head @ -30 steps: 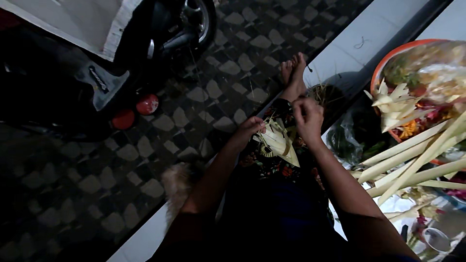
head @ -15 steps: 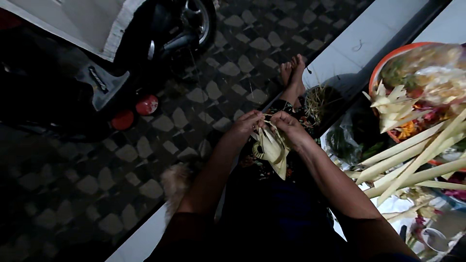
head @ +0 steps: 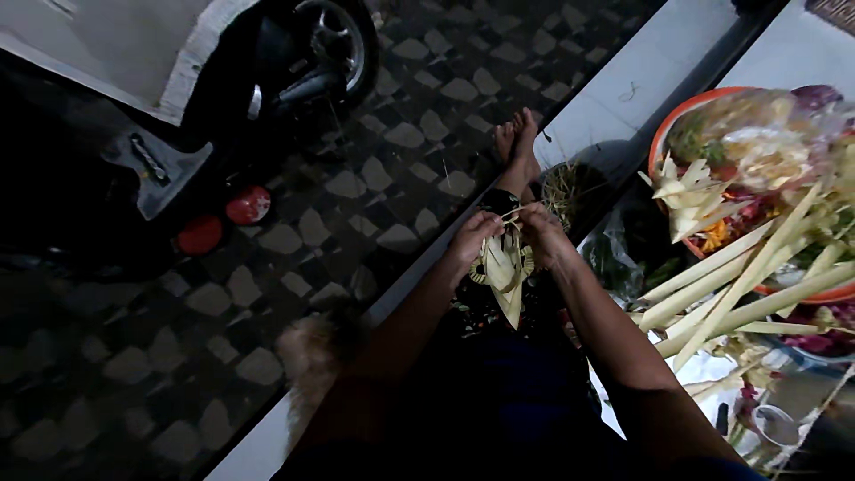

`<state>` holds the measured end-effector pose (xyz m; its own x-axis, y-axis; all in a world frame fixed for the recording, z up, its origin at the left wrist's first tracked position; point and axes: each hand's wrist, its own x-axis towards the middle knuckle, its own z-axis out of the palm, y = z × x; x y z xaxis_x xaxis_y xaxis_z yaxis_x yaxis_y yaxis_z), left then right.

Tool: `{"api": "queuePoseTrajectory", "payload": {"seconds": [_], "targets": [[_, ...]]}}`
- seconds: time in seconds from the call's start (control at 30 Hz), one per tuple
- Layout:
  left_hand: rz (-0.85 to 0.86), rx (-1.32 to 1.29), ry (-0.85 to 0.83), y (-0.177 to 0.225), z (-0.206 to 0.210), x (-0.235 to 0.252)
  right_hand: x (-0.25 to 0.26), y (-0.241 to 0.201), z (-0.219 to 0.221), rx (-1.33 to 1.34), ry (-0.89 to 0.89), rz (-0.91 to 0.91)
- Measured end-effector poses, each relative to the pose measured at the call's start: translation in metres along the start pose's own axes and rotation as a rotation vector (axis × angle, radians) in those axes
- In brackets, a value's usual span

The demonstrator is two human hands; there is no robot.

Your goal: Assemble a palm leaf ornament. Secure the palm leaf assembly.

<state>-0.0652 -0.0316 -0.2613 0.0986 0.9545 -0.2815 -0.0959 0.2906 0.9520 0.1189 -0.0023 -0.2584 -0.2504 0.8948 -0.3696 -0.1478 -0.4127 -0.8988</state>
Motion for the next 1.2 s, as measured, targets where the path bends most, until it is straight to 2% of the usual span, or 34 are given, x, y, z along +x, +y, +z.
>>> {"api": "queuePoseTrajectory", "payload": {"seconds": [0.23,0.37,0.5,0.6,0.67,0.77,0.97,1.1,1.2], "targets": [[0.024,-0.238,0.055,-0.017,0.028,0.008,0.01,0.015,-0.022,0.276,0.082,0.075],[-0.031,-0.308,0.019,-0.018,0.042,0.009,0.011,0.011,-0.04,0.458,0.096,0.005],[-0.018,-0.232,-0.037,-0.025,0.051,0.013,-0.002,-0.004,-0.062,0.533,0.144,-0.044],[-0.029,-0.151,-0.058,-0.026,0.056,0.016,-0.004,-0.02,-0.087,0.555,0.235,-0.207],[-0.037,-0.131,-0.068,-0.028,0.058,0.016,-0.012,-0.035,-0.098,0.402,0.309,-0.319],[-0.056,-0.131,-0.031,-0.032,0.061,0.018,-0.032,-0.05,-0.102,0.023,0.398,-0.402],[-0.018,-0.23,-0.048,-0.036,0.069,0.018,-0.067,0.003,-0.098,-0.752,0.512,-0.593],[-0.019,-0.181,-0.058,-0.038,0.072,0.019,-0.071,0.032,-0.09,-0.942,0.476,-0.568],[0.022,-0.123,-0.073,-0.037,0.074,0.019,-0.066,0.029,-0.088,-1.074,0.37,-0.41]]}}
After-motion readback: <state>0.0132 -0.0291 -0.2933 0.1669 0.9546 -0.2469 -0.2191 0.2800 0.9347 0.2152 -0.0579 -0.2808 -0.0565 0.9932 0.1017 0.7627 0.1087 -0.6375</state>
